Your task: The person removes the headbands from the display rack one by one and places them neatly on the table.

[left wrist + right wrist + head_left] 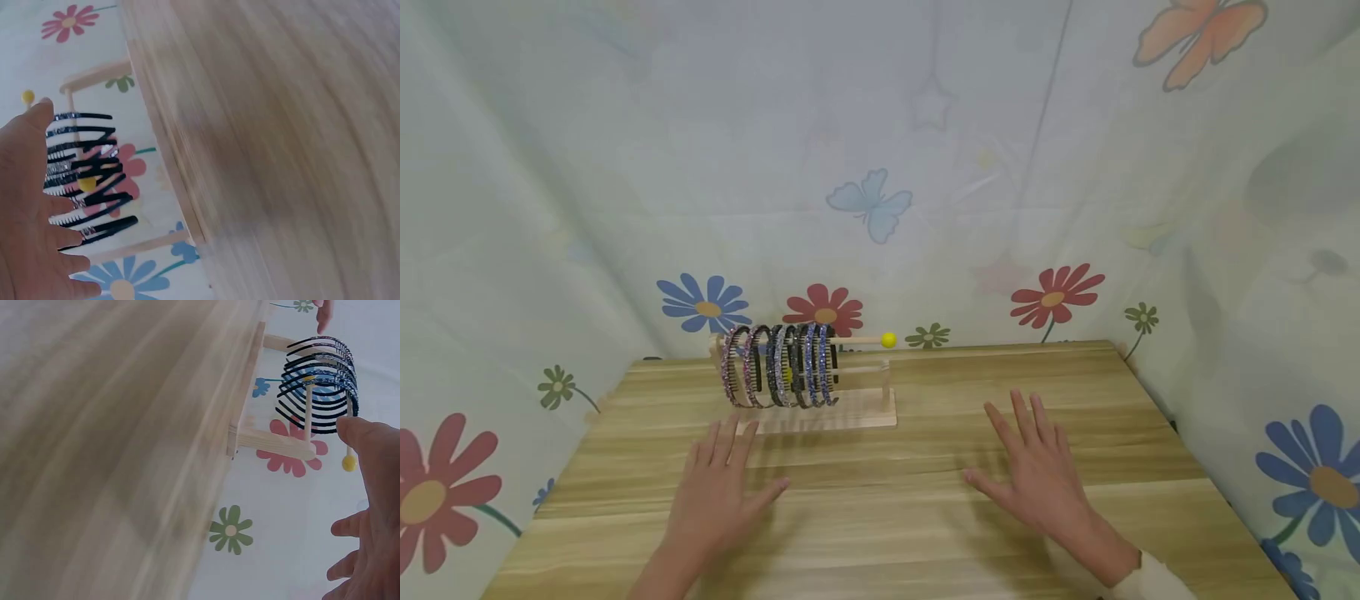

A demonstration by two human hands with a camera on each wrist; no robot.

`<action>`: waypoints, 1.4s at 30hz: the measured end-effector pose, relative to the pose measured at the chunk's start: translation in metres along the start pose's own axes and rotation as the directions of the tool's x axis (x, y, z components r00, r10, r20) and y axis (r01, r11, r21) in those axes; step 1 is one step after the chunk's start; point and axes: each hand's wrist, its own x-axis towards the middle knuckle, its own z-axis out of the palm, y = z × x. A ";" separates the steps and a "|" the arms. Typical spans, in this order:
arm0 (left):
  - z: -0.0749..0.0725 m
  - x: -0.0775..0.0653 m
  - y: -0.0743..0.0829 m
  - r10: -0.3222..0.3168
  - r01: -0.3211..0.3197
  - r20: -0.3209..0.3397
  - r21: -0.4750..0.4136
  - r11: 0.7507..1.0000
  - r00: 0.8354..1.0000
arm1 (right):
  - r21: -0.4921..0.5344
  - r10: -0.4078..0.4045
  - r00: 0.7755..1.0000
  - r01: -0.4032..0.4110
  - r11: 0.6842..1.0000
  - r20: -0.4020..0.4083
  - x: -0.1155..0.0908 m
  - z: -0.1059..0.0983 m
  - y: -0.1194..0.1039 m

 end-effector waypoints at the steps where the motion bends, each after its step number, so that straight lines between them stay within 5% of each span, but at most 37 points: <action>1: -0.001 0.001 -0.003 -0.006 0.006 -0.002 -0.007 1.000 1.000 | 0.002 -0.009 1.000 0.009 1.000 -0.010 0.002 -0.001 0.000; 10: -0.006 0.007 -0.032 -0.073 0.063 -0.069 -0.138 0.988 0.995 | 0.018 -0.058 0.998 0.058 0.998 -0.019 0.021 -0.012 -0.009; 21: -0.001 0.027 -0.068 -0.179 0.153 -0.049 -0.325 0.933 0.983 | 0.059 -0.128 0.992 0.128 0.990 -0.004 0.047 -0.016 -0.027; 30: 0.001 0.042 -0.086 -0.253 0.253 0.069 -0.490 0.834 0.965 | 0.130 -0.180 0.983 0.182 0.975 -0.026 0.061 -0.007 -0.042; 42: 0.017 0.060 -0.096 -0.233 0.289 0.173 -0.627 0.723 0.957 | 0.310 -0.168 0.985 0.171 0.935 -0.035 0.081 0.011 -0.074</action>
